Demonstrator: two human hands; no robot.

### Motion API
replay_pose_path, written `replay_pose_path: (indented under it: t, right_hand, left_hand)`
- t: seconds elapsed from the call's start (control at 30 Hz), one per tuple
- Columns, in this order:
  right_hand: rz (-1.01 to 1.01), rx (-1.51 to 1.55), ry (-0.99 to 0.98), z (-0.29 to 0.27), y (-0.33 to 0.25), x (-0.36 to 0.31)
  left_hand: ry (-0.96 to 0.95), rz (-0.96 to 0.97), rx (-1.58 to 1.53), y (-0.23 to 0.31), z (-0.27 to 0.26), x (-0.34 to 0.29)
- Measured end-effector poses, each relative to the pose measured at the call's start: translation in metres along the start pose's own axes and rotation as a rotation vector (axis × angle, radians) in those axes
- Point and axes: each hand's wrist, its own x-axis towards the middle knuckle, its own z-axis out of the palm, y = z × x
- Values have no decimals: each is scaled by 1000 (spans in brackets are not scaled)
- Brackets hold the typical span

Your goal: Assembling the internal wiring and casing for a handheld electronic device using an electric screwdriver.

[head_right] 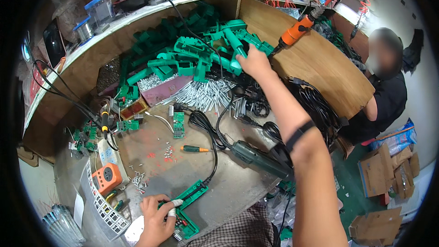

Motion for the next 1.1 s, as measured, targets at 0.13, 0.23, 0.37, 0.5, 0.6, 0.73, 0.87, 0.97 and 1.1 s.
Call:
replay_pose_path:
  t: [0.13,0.23,0.37,0.5,0.6,0.73,0.87,0.97,1.1]
  right_hand:
    - [-136,-477,177,60,-15,1]
    - [-223,-561,151,47,-26,-11]
    - [-186,-373,-52,-11,-39,-58]
    - [-216,-344,-9,-17,-7,-59]
    - [-87,70,-151,-35,30,-30]
    - [-240,-396,-1,-60,22,-24]
    - [47,292,-76,-79,21,-65]
    - [161,1032,-489,-77,-59,-190]
    - [-167,895,-909,-75,-123,-275]
  left_hand:
    - [-11,-22,26,-3,-2,-3]
    - [-12,-45,12,-1,-6,-3]
    - [-28,-54,8,-7,-5,-5]
    - [-48,-91,-16,-11,-7,-5]
    - [-19,-55,-24,-13,1,2]
    - [24,-3,-22,-20,1,-3]
    - [30,5,-12,-18,0,-10]
    - [22,-23,-29,-21,2,-12]
    - [10,-20,-50,-22,1,-11]
